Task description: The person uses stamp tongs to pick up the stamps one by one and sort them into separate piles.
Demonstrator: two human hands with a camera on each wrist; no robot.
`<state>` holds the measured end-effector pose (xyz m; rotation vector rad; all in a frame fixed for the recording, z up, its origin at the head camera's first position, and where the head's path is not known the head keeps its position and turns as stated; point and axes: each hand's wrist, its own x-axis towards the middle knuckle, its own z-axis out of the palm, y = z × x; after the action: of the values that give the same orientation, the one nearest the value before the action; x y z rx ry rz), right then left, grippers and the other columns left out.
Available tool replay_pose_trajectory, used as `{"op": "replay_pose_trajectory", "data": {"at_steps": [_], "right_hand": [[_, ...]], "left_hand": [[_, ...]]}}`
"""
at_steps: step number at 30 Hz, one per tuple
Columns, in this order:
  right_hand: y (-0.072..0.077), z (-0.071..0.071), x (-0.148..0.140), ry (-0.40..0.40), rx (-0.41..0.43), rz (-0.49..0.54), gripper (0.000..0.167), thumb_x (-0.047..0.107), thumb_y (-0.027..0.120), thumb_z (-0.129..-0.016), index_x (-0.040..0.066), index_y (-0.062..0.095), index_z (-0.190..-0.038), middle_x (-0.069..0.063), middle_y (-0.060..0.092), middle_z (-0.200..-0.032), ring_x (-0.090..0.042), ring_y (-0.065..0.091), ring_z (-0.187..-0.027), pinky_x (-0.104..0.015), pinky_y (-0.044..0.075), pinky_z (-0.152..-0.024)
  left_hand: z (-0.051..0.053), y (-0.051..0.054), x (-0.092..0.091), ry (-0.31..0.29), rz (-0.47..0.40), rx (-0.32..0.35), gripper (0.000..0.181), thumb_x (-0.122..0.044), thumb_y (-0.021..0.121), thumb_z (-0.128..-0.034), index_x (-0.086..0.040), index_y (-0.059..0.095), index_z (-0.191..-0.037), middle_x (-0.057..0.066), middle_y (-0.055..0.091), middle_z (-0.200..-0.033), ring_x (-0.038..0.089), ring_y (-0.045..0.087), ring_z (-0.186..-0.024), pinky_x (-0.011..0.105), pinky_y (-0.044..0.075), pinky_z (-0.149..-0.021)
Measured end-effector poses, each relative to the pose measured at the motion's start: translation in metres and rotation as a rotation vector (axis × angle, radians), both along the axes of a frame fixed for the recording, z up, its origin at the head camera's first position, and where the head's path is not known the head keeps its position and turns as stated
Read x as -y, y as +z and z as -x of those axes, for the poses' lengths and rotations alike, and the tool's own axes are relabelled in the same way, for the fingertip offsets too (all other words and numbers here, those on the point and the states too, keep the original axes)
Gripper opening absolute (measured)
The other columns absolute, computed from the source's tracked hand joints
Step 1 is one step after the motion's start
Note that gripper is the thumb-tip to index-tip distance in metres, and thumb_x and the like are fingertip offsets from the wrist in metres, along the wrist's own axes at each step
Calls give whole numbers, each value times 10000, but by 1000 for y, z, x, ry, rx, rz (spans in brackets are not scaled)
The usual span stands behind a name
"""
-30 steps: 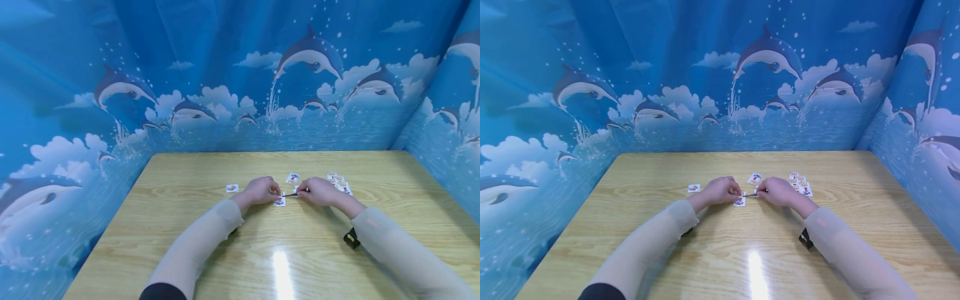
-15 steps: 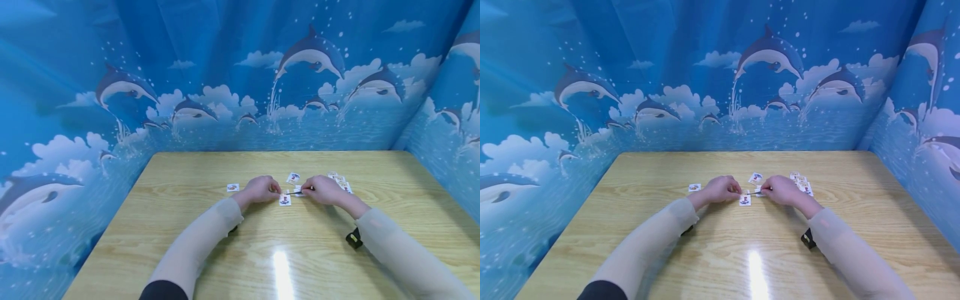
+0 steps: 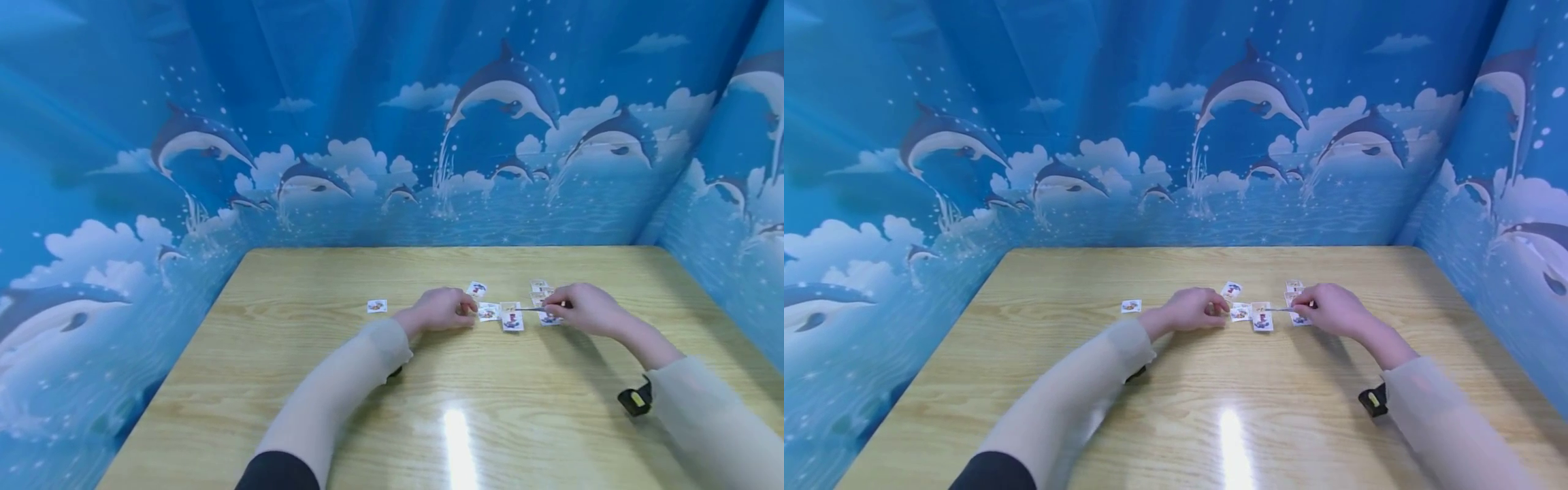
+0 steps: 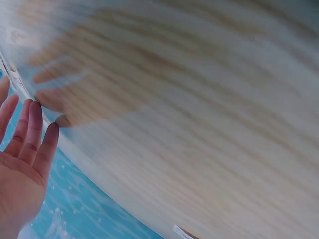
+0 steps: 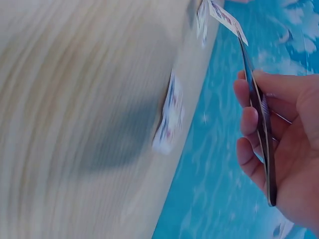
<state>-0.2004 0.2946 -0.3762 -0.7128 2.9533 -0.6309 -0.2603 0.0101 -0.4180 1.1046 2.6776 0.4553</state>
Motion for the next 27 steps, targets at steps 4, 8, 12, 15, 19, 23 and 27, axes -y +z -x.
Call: {"op": "replay_pose_trajectory", "data": {"at_steps": [4,8,12,15,19,23,27], "right_hand": [[1,-5,-24,-19,-4,-11,160,98,647,-930,-23,733,-988,-61,700,-877,-88,585,-681,-329,478,-599],[2,-7,-42,-37,2,-28,170,88,641,-931,-45,723,-998,-61,700,-864,-114,605,-682,-325,487,-595],[1,-7,-56,-37,11,-50,179,83,630,-934,-57,716,-1005,-36,687,-834,-141,610,-684,-328,485,-596],[1,-8,-65,-43,11,-68,171,79,632,-932,-52,720,-998,-22,685,-831,-135,614,-688,-338,497,-610],[-2,-7,-74,-46,-5,-89,153,72,651,-913,-46,726,-976,-53,698,-839,-140,635,-693,-402,522,-659],[-5,-6,-80,-47,-13,-113,166,85,667,-897,-48,726,-978,-109,706,-869,-230,662,-743,-491,521,-723],[-8,-3,-82,-46,-11,-132,177,87,665,-893,-55,724,-981,-162,703,-902,-337,665,-811,-529,512,-746]], "left_hand": [[0,-2,-8,30,-5,-6,272,-323,679,-925,-207,691,-1170,-93,663,-1016,43,591,-928,221,456,-810],[3,-4,-15,98,-30,3,221,-303,672,-932,-222,711,-1134,-118,669,-994,34,593,-928,223,452,-834],[4,-7,-23,137,-28,-17,186,-311,677,-928,-232,732,-1088,-133,665,-951,21,590,-886,211,452,-822],[4,-8,-28,137,-7,-46,151,-305,685,-923,-241,742,-1046,-144,664,-921,13,586,-853,198,451,-784],[3,-8,-31,144,9,-45,102,-291,690,-919,-256,742,-1000,-153,654,-894,12,574,-828,195,442,-753],[2,-7,-30,166,6,-23,76,-296,698,-912,-261,737,-967,-159,634,-857,15,559,-802,200,435,-741],[2,-6,-29,170,-1,-23,59,-301,702,-909,-264,732,-945,-165,619,-833,14,551,-783,200,433,-723]]}}
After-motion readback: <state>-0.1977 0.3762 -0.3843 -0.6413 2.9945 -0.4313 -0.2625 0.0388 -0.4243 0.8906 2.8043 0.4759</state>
